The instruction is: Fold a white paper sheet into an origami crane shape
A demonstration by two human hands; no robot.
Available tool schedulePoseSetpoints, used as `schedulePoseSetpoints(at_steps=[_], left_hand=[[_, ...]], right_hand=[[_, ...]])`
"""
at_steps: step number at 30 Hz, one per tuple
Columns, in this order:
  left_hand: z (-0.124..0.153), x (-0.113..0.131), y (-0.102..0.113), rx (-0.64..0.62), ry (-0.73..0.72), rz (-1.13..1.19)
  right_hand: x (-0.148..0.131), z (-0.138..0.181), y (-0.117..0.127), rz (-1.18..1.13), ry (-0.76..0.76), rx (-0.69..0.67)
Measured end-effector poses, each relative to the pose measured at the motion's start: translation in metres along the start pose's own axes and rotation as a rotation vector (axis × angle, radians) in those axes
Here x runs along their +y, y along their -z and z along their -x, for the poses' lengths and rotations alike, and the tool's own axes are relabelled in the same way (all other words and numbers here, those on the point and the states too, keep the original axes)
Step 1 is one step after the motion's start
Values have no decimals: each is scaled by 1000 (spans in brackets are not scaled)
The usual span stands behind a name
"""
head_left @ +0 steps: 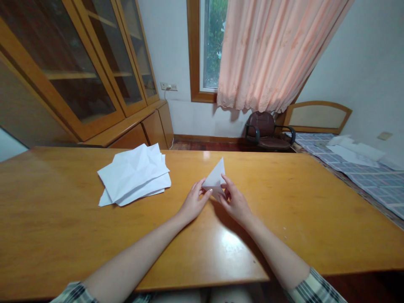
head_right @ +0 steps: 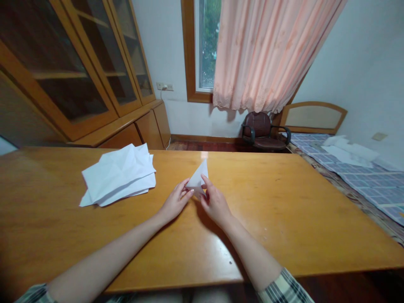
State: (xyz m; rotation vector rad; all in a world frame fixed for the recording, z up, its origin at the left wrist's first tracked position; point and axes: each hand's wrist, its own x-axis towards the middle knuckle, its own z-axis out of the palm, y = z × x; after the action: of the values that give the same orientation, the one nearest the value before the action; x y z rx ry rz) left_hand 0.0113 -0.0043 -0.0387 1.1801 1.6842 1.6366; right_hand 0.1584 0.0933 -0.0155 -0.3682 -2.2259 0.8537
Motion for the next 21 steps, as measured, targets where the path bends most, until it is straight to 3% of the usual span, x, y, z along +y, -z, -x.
schedulePoseSetpoints(at_steps=[4,8,16,21], left_hand=[[0,10,-2,-55,208,413],[-3,14,9,-97,366,581],[-7,13,14,-126,391,686],[-6,16,14,-167,390,729]], right_hand=[[-9,3,-1,-2,85,48],[-11,3,4,-91,29,80],[-10,0,1,-477,-197,222],[-8,-5,2,-699,-384,-20]])
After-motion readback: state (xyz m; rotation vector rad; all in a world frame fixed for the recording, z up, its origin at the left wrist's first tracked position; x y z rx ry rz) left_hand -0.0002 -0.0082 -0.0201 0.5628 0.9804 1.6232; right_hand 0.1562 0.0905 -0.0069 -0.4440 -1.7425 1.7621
